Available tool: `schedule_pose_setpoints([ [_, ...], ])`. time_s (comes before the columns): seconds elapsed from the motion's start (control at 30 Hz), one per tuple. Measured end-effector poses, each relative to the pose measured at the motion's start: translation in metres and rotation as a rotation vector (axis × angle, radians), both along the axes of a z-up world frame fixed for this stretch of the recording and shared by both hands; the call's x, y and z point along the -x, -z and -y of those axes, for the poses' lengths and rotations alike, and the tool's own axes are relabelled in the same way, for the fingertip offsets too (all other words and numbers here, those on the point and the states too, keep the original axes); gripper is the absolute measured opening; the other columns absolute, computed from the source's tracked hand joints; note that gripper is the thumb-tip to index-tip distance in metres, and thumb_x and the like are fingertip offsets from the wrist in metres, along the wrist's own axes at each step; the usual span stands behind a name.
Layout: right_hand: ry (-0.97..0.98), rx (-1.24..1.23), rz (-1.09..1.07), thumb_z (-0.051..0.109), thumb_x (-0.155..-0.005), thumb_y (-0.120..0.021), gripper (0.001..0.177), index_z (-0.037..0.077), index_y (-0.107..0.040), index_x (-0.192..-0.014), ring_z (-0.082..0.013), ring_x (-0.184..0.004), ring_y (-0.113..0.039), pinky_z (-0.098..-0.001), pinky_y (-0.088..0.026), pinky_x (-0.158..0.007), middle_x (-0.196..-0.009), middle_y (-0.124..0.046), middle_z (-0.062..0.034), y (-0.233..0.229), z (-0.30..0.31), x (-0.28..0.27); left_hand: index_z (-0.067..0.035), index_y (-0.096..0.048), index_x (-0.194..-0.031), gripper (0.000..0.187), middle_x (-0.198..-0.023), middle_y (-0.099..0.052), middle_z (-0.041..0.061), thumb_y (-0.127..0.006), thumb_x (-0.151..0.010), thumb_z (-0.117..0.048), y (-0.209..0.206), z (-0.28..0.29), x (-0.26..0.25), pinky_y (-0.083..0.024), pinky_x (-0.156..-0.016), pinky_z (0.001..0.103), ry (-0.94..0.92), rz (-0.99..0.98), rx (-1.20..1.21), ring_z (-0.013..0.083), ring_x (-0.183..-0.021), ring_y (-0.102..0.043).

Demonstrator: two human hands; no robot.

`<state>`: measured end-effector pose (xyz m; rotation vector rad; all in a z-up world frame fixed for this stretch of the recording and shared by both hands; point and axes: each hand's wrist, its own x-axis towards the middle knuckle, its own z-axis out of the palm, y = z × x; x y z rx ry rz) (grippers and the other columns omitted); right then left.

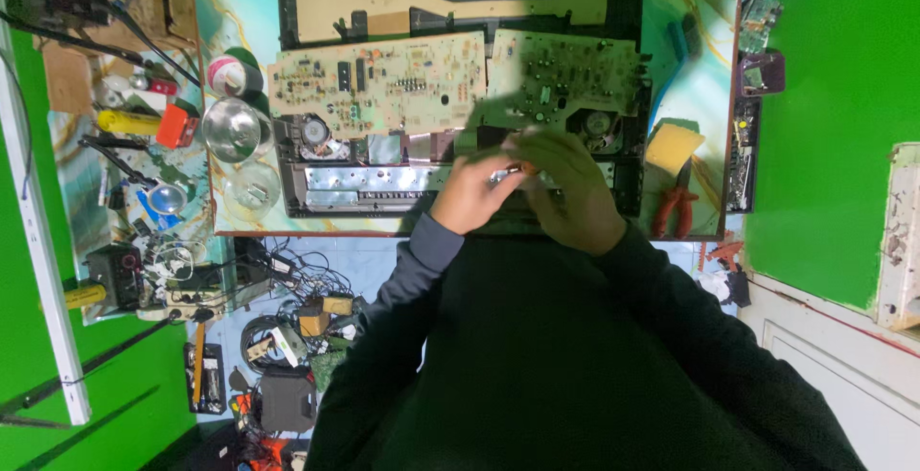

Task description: The person uses a screwdriver to remove screws from a metal bracket on an electronic device. They place the screws into a small metal bowl and then reinsert them into the bracket, tightening them with the screwdriver.

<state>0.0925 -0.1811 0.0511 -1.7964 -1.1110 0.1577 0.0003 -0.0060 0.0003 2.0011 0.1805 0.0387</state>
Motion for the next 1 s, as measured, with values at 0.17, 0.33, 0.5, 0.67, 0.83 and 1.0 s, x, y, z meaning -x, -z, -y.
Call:
schedule_pose_setpoints([
  [0.17,0.077,0.03,-0.026,0.003,-0.094,-0.075,0.032,0.006,-0.068,-0.125,-0.0323,-0.116,-0.066,-0.0428,-0.056,-0.098,-0.128,-0.067,-0.0095,-0.004,-0.005,-0.003,0.001,-0.062,-0.127,0.039,-0.115,-0.068,0.017,-0.074,-0.09,-0.007,0.008,-0.005,-0.007,-0.058,-0.085,0.036,0.08,0.438,0.027,0.0284,-0.102,-0.069],
  [0.33,-0.102,-0.04,-0.179,0.0,-0.095,-0.065,0.043,0.0,-0.058,-0.137,-0.0368,-0.125,-0.059,-0.0444,-0.051,-0.103,-0.145,-0.053,-0.0203,-0.006,-0.005,-0.005,-0.006,-0.069,-0.115,0.029,-0.104,-0.073,0.01,-0.082,-0.089,-0.011,0.029,-0.012,-0.005,-0.058,-0.082,0.033,0.007,0.132,-0.033,0.0225,-0.09,-0.074],
  [0.5,-0.032,-0.023,-0.118,0.001,-0.09,-0.071,0.036,0.006,-0.065,-0.126,-0.0351,-0.119,-0.063,-0.0388,-0.055,-0.096,-0.127,-0.058,-0.0189,-0.002,-0.01,0.003,0.002,-0.059,-0.111,0.044,-0.108,-0.067,0.016,-0.084,-0.079,-0.012,0.014,-0.007,-0.01,-0.058,-0.085,0.036,-0.01,0.233,0.008,0.0272,-0.097,-0.07],
  [0.67,-0.032,0.015,-0.031,-0.015,-0.089,-0.052,0.045,0.004,-0.064,-0.129,-0.0363,-0.118,-0.063,-0.0427,-0.051,-0.102,-0.128,-0.066,-0.0119,0.005,0.0,-0.005,-0.005,-0.072,-0.111,0.018,-0.104,-0.077,0.011,-0.069,-0.096,-0.014,0.01,-0.005,-0.001,-0.056,-0.066,0.033,0.102,-0.007,0.107,0.0232,-0.082,-0.076],
  [0.83,0.012,-0.043,0.001,-0.001,-0.09,-0.077,0.032,0.002,-0.068,-0.121,-0.0338,-0.106,-0.064,-0.0398,-0.053,-0.089,-0.12,-0.06,-0.0167,0.006,0.005,0.0,-0.004,-0.076,-0.095,0.019,-0.09,-0.077,0.013,-0.083,-0.086,-0.019,0.028,-0.003,-0.005,-0.056,-0.073,0.039,0.021,0.162,-0.164,0.0288,-0.073,-0.073],
  [1.0,0.08,-0.011,0.111,-0.003,-0.095,-0.076,0.023,0.002,-0.072,-0.117,-0.0302,-0.104,-0.063,-0.0371,-0.054,-0.086,-0.112,-0.063,-0.0104,0.009,-0.001,0.003,-0.005,-0.076,-0.103,0.02,-0.097,-0.076,0.015,-0.079,-0.087,-0.016,0.017,-0.009,-0.013,-0.057,-0.075,0.039,0.081,0.257,-0.123,0.0311,-0.081,-0.073],
])
